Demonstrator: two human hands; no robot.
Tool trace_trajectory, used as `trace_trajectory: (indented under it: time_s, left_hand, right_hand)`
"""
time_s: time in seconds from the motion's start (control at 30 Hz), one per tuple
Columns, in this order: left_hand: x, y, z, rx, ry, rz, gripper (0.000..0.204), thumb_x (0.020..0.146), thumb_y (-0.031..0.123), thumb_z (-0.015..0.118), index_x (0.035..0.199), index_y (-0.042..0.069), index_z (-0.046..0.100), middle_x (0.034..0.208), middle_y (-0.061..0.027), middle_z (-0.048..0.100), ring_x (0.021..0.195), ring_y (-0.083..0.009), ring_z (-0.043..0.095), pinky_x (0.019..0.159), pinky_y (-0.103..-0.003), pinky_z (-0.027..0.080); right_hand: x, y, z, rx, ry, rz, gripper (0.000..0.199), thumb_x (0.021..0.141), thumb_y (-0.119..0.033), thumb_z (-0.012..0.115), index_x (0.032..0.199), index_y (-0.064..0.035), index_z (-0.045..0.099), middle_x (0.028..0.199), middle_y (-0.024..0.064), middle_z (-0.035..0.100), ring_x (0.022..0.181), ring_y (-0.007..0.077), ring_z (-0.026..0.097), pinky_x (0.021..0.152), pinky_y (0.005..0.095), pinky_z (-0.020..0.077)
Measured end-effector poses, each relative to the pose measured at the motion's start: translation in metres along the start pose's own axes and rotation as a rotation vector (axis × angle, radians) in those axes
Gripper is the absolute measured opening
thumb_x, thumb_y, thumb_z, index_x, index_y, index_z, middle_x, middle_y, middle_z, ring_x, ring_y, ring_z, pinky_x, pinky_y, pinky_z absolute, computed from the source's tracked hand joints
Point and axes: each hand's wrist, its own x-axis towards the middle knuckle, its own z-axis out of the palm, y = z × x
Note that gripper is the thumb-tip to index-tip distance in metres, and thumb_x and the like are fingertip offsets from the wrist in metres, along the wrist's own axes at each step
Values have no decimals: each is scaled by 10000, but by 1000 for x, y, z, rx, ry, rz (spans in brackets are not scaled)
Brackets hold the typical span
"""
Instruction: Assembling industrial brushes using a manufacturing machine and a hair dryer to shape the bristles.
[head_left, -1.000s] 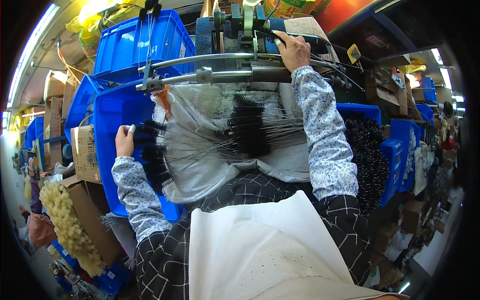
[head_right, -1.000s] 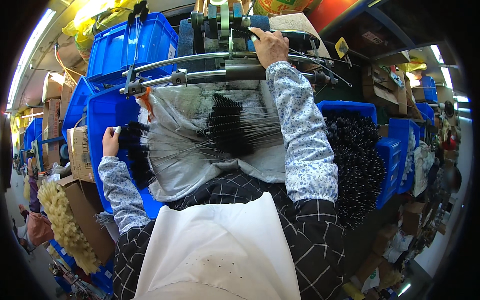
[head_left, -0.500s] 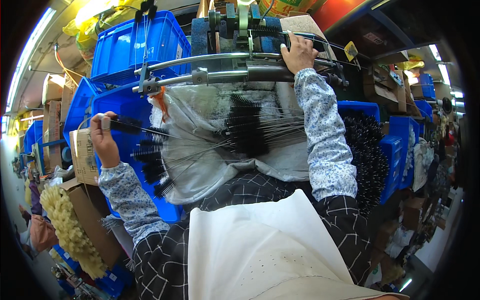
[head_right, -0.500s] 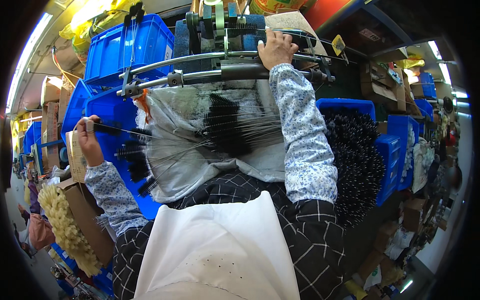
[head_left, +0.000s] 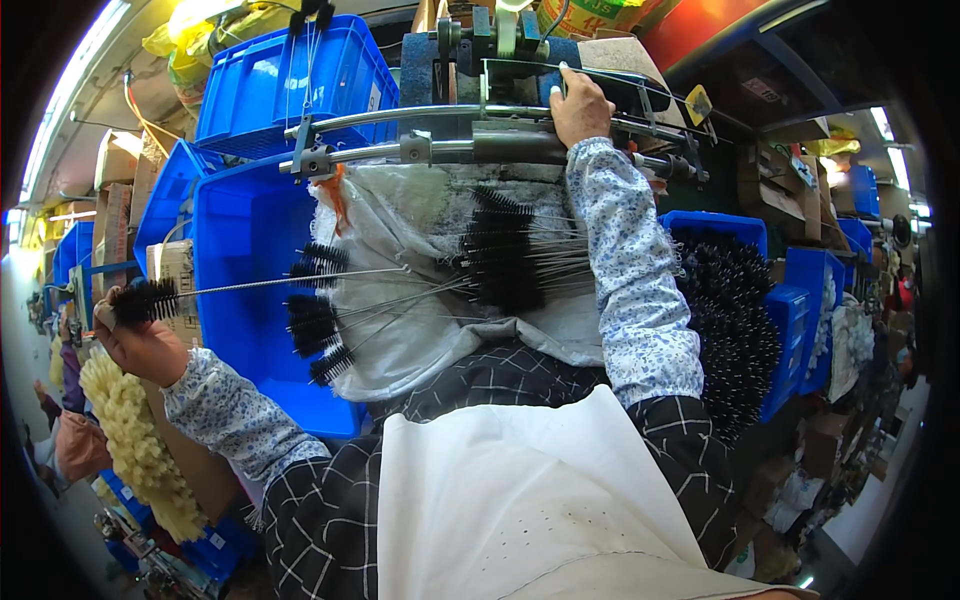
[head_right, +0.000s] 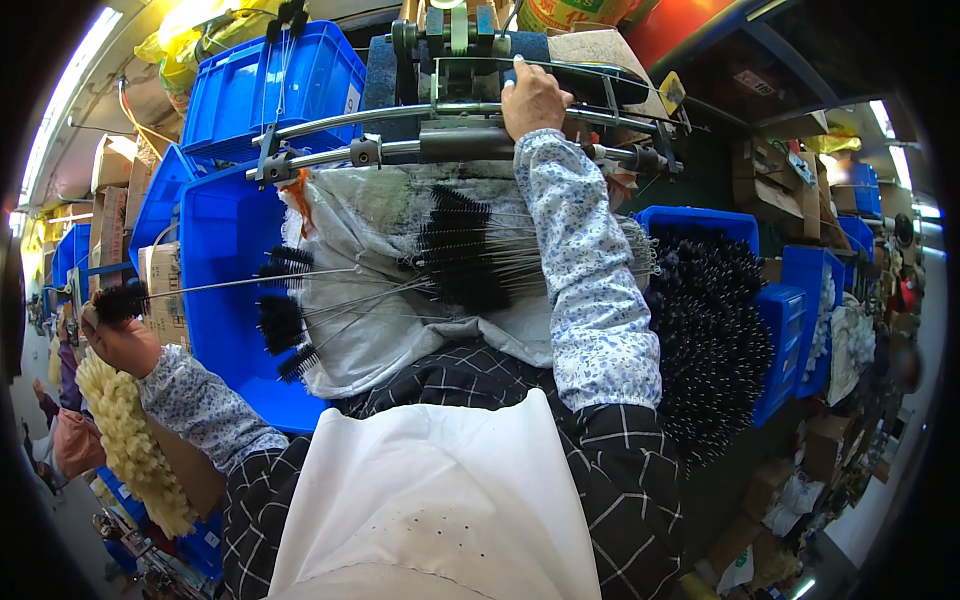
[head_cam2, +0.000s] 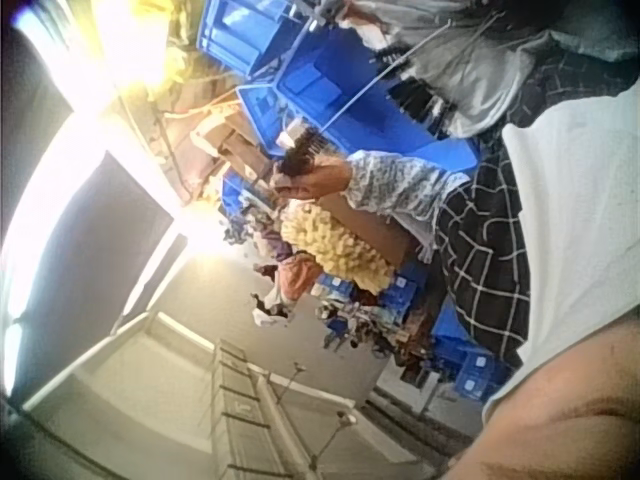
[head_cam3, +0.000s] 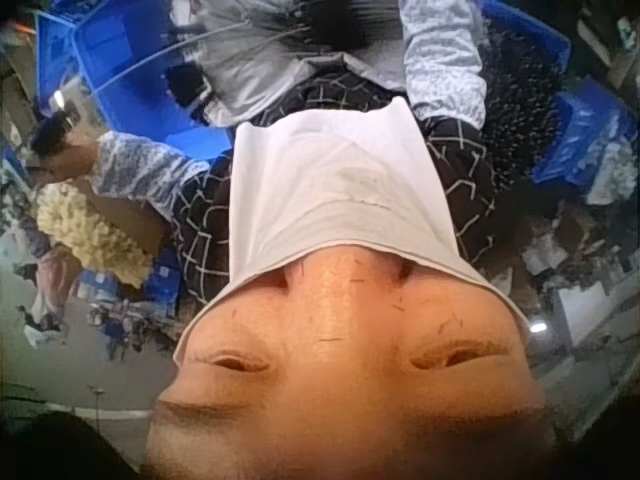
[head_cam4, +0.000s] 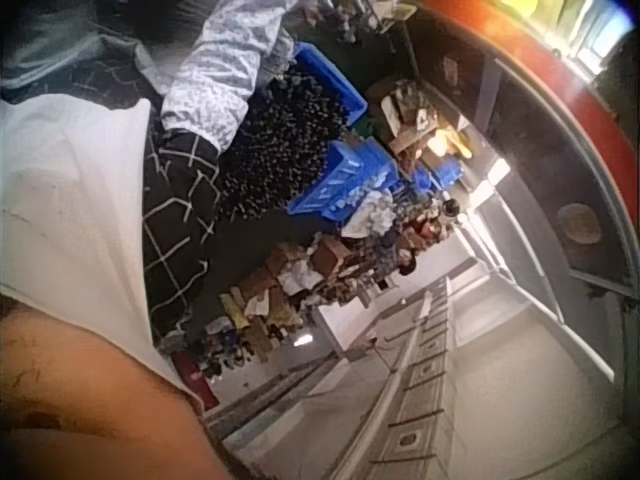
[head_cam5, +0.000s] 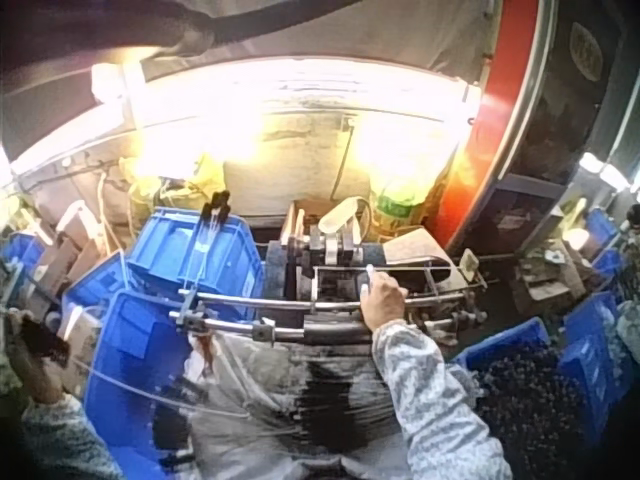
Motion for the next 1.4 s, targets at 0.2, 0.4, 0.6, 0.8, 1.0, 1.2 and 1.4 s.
trace_trajectory:
  time_s: [0.2, 0.4, 0.6, 0.8, 1.0, 1.2, 1.4]
  left_hand:
    - [-31, -15, 38, -104, -78, -106, 199, 830, 187, 496, 915, 7, 489, 839, -96, 553, 754, -153, 541, 691, -257, 462]
    - [-45, -20, 66, -187, -141, -154, 177, 836, 175, 492, 907, 13, 482, 851, -97, 556, 775, -143, 549, 673, -222, 463]
    - [-41, -30, 51, -170, -144, -181, 179, 828, 172, 505, 918, 18, 488, 839, -80, 551, 762, -133, 547, 672, -214, 464]
    - [-63, -37, 82, 14, -246, -214, 192, 839, 128, 469, 974, -6, 492, 887, -65, 507, 805, -126, 511, 684, -210, 448]
    - [-80, -36, 115, -287, -469, -575, 164, 854, 169, 450, 920, 22, 481, 837, -60, 566, 733, -123, 565, 625, -221, 488]
    - [-133, -38, 151, -264, -659, -763, 166, 871, 177, 410, 918, 34, 479, 854, -82, 563, 739, -142, 573, 683, -267, 493]
    - [-202, -30, 183, -458, -772, -921, 142, 861, 142, 427, 895, 9, 389, 923, -90, 492, 812, -148, 537, 712, -280, 491]
  right_hand:
    - [-7, -44, 9, -15, 9, -19, 267, 794, -157, 499, 1047, -77, 524, 939, 52, 561, 893, 182, 529, 755, 392, 372]
    - [-7, -40, -1, -110, -30, -42, 258, 809, -188, 495, 1044, -84, 523, 933, 46, 560, 883, 174, 531, 763, 385, 363]
    - [3, 28, -13, -143, -8, -65, 342, 758, -199, 529, 1084, -99, 516, 984, 71, 563, 901, 211, 539, 763, 398, 387]
    - [40, 61, -34, -213, 7, 23, 264, 800, -298, 431, 983, -181, 583, 1005, 68, 566, 961, 247, 517, 812, 397, 393]
    - [51, 108, -60, -176, -286, -226, 256, 822, -269, 422, 1026, -187, 551, 994, 114, 548, 925, 277, 515, 786, 334, 415]
    - [-24, 50, -145, 407, -701, -177, 293, 834, -239, 445, 1038, -52, 542, 851, 114, 572, 799, 211, 553, 690, 313, 443]
    - [-80, -50, -108, 472, -652, -436, 316, 839, -277, 430, 1034, -35, 488, 863, 184, 561, 816, 315, 543, 709, 381, 427]
